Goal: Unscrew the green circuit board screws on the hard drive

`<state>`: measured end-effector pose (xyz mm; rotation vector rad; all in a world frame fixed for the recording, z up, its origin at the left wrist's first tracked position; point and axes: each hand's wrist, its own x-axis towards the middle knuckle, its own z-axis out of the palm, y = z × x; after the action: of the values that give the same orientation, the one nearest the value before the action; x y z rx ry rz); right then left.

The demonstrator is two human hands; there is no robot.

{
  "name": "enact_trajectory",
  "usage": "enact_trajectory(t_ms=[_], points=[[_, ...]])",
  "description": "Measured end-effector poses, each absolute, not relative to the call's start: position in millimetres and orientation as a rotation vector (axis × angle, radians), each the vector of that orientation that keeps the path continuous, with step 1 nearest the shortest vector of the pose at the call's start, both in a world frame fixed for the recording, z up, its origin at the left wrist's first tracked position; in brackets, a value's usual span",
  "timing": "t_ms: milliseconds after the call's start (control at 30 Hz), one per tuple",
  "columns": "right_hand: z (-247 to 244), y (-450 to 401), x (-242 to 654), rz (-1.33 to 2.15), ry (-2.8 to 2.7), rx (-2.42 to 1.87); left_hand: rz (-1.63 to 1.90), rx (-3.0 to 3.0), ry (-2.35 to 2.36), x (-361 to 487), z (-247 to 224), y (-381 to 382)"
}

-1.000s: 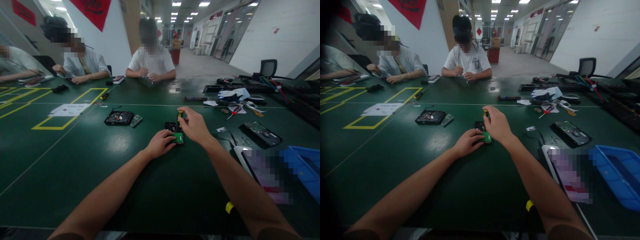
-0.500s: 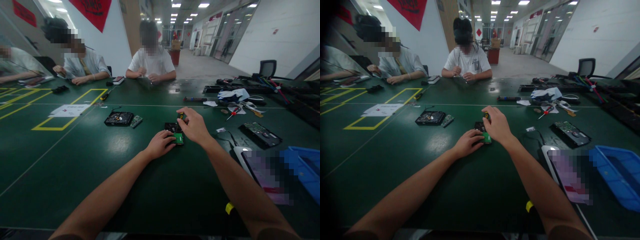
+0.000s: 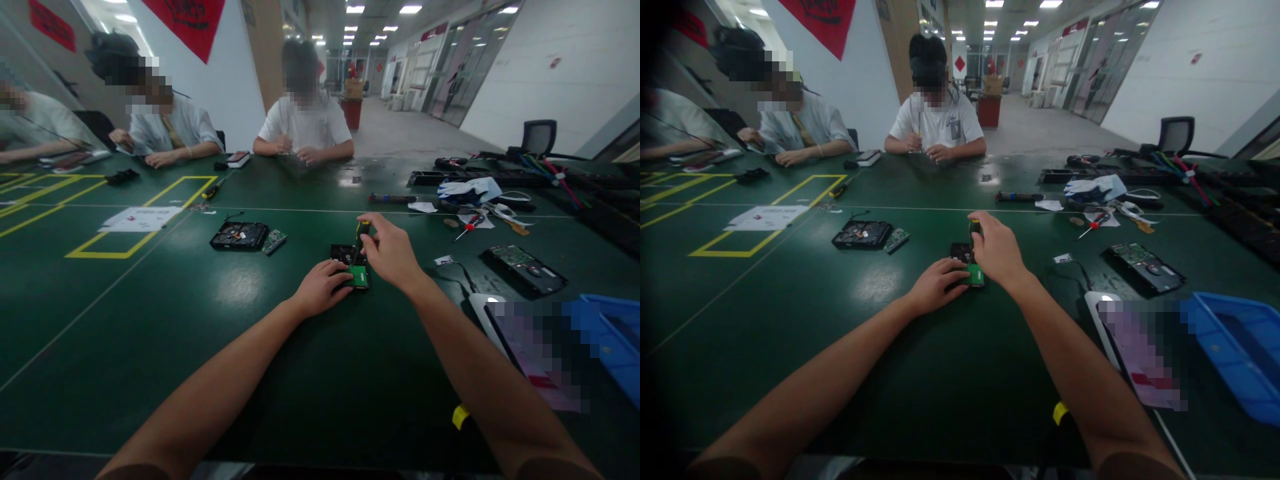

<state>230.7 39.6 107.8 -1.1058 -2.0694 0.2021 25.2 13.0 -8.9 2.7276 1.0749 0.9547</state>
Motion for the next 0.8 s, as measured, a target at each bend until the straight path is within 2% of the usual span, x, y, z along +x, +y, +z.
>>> enact_trajectory(t_ms=[133,800], points=[[107.2,37.9,229.6,0.081,-2.071,-1.114,0.960,2.731,1.068,25.3,-8.3,13.1],[106.8,38.5,227.9,0.100,-2.088,-1.089,0.974,2.723,1.071,26.0,-7.6,12.0]])
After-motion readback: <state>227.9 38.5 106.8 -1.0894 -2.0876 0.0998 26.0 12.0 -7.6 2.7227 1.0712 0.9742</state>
